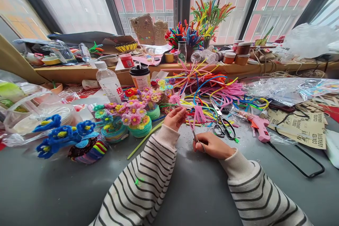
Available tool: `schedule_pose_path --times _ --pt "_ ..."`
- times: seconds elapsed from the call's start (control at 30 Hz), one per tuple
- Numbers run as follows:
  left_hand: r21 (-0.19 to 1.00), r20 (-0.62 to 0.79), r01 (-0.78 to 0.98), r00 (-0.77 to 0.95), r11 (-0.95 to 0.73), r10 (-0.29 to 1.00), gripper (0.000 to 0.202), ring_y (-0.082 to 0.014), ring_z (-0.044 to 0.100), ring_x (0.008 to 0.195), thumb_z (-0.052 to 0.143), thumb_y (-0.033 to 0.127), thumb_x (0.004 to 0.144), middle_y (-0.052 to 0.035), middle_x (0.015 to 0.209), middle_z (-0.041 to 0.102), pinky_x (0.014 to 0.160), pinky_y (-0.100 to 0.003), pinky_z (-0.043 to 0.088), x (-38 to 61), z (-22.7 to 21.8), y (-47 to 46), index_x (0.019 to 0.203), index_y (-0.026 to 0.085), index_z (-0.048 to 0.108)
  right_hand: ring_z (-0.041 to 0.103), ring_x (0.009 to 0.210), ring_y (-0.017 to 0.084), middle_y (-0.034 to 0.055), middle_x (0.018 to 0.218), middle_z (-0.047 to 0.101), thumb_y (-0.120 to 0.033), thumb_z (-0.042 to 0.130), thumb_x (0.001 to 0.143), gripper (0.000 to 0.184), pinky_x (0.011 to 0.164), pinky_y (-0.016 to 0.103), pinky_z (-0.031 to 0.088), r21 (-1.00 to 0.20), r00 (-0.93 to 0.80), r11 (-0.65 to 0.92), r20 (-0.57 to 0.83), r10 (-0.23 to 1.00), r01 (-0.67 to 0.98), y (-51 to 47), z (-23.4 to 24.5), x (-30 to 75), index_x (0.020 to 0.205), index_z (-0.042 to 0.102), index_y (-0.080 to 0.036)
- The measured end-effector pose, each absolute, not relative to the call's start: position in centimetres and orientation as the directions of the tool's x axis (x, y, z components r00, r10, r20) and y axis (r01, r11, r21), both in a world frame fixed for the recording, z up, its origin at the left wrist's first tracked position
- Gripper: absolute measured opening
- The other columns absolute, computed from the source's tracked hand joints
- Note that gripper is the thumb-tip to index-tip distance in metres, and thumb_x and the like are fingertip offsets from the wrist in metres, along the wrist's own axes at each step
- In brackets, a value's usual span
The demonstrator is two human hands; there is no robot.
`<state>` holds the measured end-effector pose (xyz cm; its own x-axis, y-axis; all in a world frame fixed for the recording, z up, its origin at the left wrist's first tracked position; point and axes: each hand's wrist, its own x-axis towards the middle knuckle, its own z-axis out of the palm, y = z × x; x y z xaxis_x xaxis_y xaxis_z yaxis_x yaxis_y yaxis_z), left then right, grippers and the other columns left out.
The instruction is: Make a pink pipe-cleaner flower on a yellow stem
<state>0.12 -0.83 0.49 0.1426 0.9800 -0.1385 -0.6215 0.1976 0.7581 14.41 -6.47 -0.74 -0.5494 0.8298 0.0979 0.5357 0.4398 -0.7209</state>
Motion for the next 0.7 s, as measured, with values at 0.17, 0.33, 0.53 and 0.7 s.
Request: schedule_pose_path --times 0.17,0.33,0.53,0.7 --pt "0.770 -0.126 -0.611 0.136 0.184 0.983 0.020 -0.0056 0.054 0.047 0.071 0.016 0.045 0.0009 0.052 0.061 0.044 -0.014 0.039 0.2 0.3 -0.7 0.062 0.013 0.061 0.026 0.042 0.006 -0.0052 0.041 0.029 -0.061 0.039 0.065 0.051 0.040 0.019 0.021 -0.749 -0.505 0.393 0.091 0.858 0.534 -6.3 -1.1 14.3 0.042 0.036 -0.015" --pt "0.751 -0.163 -0.639 0.064 0.166 0.985 0.017 -0.0050 0.054 0.048 0.069 0.015 0.047 0.0012 0.052 0.061 0.042 -0.012 0.036 0.0 0.2 -0.5 0.062 0.014 0.061 0.029 0.042 0.006 -0.0051 0.040 0.033 -0.047 0.046 0.069 0.042 0.042 0.019 0.024 -0.762 -0.439 0.360 0.110 0.892 0.539 -6.1 -1.7 14.1 0.042 0.038 -0.015" --pt "0.726 -0.186 -0.668 0.040 0.164 0.982 0.014 -0.0045 0.054 0.047 0.067 0.014 0.051 0.0016 0.053 0.061 0.042 -0.012 0.037 -0.2 0.3 -0.4 0.064 0.015 0.062 0.031 0.042 0.006 -0.0047 0.040 0.035 -0.041 0.049 0.069 0.041 0.043 0.018 0.026 -0.783 -0.397 0.334 0.123 0.910 0.524 -6.0 -1.9 14.1 0.040 0.035 -0.016" --pt "0.724 -0.174 -0.669 0.055 0.166 0.983 0.014 -0.0047 0.054 0.047 0.067 0.014 0.050 0.0016 0.052 0.061 0.042 -0.013 0.037 -0.2 0.3 -0.4 0.062 0.015 0.061 0.028 0.044 0.006 -0.0050 0.043 0.032 -0.050 0.044 0.069 0.042 0.041 0.019 0.022 -0.780 -0.451 0.348 0.096 0.888 0.521 -6.2 -1.5 14.1 0.044 0.037 -0.016"
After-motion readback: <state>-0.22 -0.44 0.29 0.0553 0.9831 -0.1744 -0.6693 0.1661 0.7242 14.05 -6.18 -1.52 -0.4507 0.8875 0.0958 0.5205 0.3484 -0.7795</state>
